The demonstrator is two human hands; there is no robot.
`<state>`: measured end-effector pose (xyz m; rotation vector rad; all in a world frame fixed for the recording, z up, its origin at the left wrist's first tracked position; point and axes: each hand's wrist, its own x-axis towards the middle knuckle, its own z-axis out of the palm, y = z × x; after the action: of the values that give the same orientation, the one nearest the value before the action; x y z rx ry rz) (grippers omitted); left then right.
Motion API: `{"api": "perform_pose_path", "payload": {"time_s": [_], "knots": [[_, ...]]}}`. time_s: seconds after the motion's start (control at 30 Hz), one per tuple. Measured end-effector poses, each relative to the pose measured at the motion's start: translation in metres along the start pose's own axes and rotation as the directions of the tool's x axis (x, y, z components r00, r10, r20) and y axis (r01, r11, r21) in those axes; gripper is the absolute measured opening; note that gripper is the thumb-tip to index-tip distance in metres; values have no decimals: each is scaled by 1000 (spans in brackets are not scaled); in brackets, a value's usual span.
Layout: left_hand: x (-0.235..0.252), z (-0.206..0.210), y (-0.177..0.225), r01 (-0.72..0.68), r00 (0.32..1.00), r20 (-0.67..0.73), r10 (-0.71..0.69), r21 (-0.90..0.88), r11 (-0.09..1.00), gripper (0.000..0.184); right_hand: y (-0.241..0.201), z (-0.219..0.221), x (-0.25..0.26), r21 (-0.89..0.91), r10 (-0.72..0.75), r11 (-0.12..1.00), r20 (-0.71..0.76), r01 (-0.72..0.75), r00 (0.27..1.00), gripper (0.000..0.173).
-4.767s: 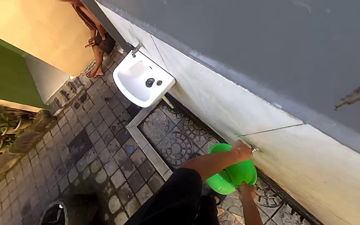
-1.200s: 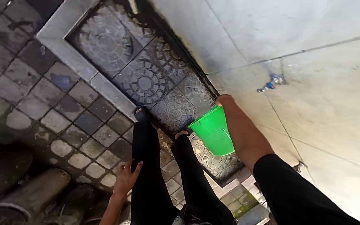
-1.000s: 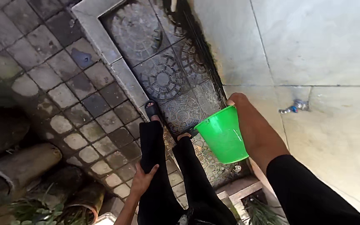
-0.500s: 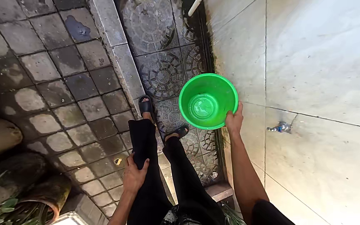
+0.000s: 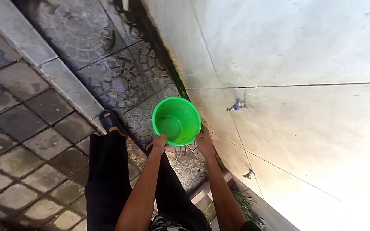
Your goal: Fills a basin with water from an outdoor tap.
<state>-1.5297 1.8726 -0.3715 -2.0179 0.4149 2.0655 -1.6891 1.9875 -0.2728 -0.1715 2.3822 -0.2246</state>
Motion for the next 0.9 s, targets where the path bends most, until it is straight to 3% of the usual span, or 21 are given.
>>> {"api": "perform_pose_path", "payload": {"time_s": [0.07,0.13,0.23,0.3,0.4,0.5,0.67,0.9], "knots": [[5,9,-1,-1,1000,-18,3,101,995,54,6,-60,12,-79,-266,964,-319,254,910,54],[5,21,-3,-38,998,-32,46,222,974,51,4,-119,33,-173,-381,924,-431,340,818,54],[9,40,-3,-125,992,23,125,323,938,63,5,-157,78,-206,-535,845,-332,493,777,47],[9,57,-2,-168,985,30,168,354,920,64,9,-158,102,-190,-628,778,-257,599,735,34],[4,85,3,-206,977,31,212,396,895,60,12,-161,121,-143,-683,729,-227,670,695,29],[2,110,7,-214,974,25,224,422,881,53,9,-176,120,-174,-700,713,-122,679,704,28],[-1,138,17,-202,973,18,230,554,808,44,-8,-206,125,-335,-695,619,187,710,694,33],[-9,160,36,-213,960,13,281,687,695,33,-19,-213,131,-420,-646,555,326,718,690,35]]}}
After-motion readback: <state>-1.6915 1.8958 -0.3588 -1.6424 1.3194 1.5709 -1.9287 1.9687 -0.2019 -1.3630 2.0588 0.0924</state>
